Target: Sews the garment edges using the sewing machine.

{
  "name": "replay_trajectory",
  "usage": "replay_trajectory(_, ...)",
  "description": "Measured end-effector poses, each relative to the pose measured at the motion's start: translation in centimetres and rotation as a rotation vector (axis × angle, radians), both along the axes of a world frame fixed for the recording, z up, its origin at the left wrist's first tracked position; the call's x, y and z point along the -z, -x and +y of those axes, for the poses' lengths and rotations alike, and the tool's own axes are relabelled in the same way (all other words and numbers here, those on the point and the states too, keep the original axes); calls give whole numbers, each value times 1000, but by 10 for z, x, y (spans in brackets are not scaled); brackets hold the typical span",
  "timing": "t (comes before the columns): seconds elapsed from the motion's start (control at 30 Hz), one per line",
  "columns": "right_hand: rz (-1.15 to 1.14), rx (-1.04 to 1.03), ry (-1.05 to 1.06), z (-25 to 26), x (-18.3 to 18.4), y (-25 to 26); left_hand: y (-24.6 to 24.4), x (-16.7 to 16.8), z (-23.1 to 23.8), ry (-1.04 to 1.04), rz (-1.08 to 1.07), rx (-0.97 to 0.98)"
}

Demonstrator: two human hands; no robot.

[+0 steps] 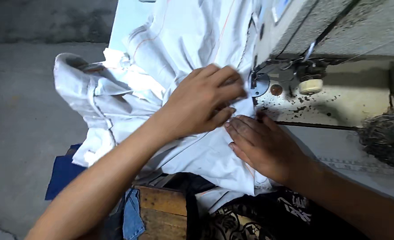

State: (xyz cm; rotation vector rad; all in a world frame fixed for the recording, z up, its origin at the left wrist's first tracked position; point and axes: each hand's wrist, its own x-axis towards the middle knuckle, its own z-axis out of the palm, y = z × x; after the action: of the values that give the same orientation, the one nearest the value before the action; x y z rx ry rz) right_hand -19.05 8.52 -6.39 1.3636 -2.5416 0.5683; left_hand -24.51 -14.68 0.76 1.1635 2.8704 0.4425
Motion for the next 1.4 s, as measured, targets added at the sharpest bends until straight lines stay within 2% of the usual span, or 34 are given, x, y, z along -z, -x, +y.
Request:
replay_trajectory(0.07, -33, -7, -10, 2, 1, 0, -12, 23, -13, 10, 57, -69)
replay_trajectory(0.13, -34, -21, -19, 4, 1, 2, -8, 44, -21, 40, -14, -120)
replay_trajectory(0.2, -42, -4, -1, 6, 0, 7, 7, 50, -18, 29, -41, -112)
replay_trajectory(0.43, -68, 77, -53, 30, -5, 51, 67, 48, 16, -67, -19, -42)
replay_trajectory(0.53, -97, 101, -85, 41, -7, 65, 84, 34, 32, -56, -68, -34)
replay_trajectory(0.63, -119, 152, -104, 42, -8, 67, 87, 27, 35, -50, -99, -36)
replay_trajectory(0.7, -113, 143, -103, 42, -6, 68, 66, 15, 26, -64, -40, -87)
replay_trajectory(0.77, -121, 138, -90, 42, -3, 69, 15, -8, 0, -13, 55, -241)
replay_trajectory(0.83, -118, 138, -73, 46, 0, 68, -52, -22, -41, 47, 100, -544)
replay_trajectory(0.93, -112, 104, -92, 48, -2, 67, -131, -20, -110, 77, 58, -1040)
replay_trajectory(0.97, -99, 89, -76, 47, -2, 67, -147, -16, -129, 79, 1, -1135)
replay_trajectory(1.03, -77, 82, -40, 44, 1, 70, -163, -4, -157, 87, -118, -1206)
replay_trajectory(1.13, -95, 80, -46, 41, -3, 71, -144, -9, -173, 107, -275, -1254)
replay_trajectory(1.2, -108, 75, -59, 39, -6, 70, -120, -13, -169, 20, -190, -1269)
replay_trajectory(1.27, -166, 101, -95, 38, -10, 66, -97, -12, -157, -77, -60, -1186)
replay_trajectory(1.33, -227, 145, -147, 38, -14, 65, -85, -20, -111, -78, 106, -1090)
replay_trajectory(1.4, -249, 155, -166, 39, -16, 67, -81, -29, -41, -102, 292, -875)
